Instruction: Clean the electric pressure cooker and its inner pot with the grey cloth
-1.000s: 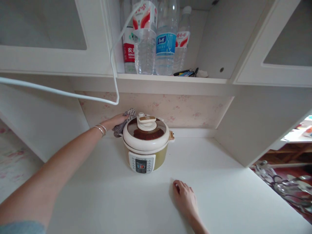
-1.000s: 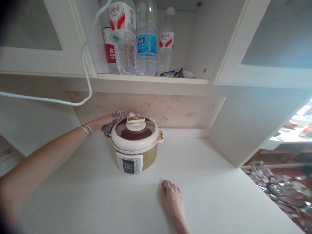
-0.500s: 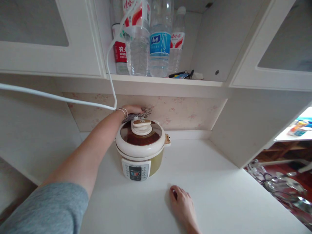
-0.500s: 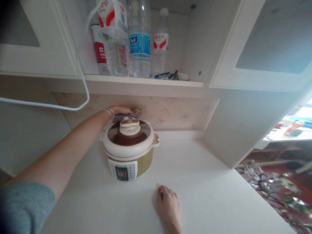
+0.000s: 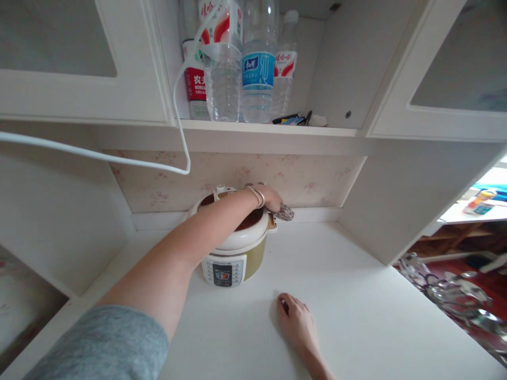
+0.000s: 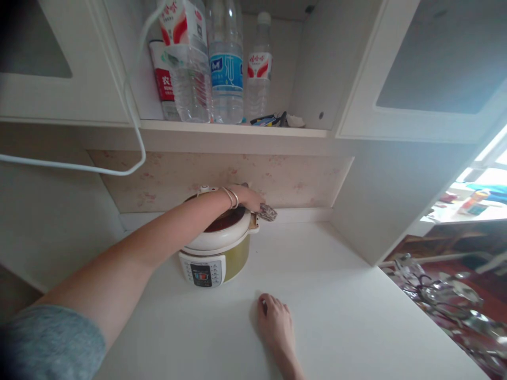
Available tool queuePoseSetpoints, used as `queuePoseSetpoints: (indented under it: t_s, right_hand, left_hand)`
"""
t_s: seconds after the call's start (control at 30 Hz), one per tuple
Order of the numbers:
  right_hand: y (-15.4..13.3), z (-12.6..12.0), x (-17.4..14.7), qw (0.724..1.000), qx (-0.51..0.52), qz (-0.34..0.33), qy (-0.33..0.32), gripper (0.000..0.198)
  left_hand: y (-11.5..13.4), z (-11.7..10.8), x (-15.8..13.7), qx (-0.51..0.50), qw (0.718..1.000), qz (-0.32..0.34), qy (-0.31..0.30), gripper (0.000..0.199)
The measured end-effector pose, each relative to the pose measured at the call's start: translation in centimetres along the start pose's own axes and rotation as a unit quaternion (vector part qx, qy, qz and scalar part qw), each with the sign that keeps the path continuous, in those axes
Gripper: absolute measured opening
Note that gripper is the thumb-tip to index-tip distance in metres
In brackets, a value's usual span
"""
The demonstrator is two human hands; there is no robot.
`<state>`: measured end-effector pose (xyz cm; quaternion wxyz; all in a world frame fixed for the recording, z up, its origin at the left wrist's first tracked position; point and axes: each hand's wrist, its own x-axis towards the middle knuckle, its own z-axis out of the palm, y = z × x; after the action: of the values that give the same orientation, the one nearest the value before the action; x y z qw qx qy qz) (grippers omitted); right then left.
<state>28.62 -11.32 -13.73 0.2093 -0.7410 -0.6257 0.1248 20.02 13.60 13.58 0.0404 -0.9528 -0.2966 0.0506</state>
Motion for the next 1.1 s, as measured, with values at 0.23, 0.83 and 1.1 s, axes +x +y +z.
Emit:
queuePoseSetpoints:
  t_s: [0.23, 0.83, 1.1]
  right_hand:
    - [0.0, -0.2, -0.2, 1.000, 0.001, -0.005, 0.011, 0.027]
    - [0.2, -0.2, -0.7, 0.998, -0.026, -0.050, -0.006, 0.031]
    - [-0.1, -0.3, -0.9, 0.999, -0.026, -0.035, -0.008, 0.030]
  left_hand:
    - [7.0, 3.1, -4.9, 0.072, 0.994, 0.084, 0.016, 0.016]
    - [-0.2, 13.3, -31.1, 0.125, 0.966, 0.074, 0.212, 0.037]
    - [-3.5, 18.4, -31.8, -0.317, 0.809, -0.386, 0.310, 0.048]
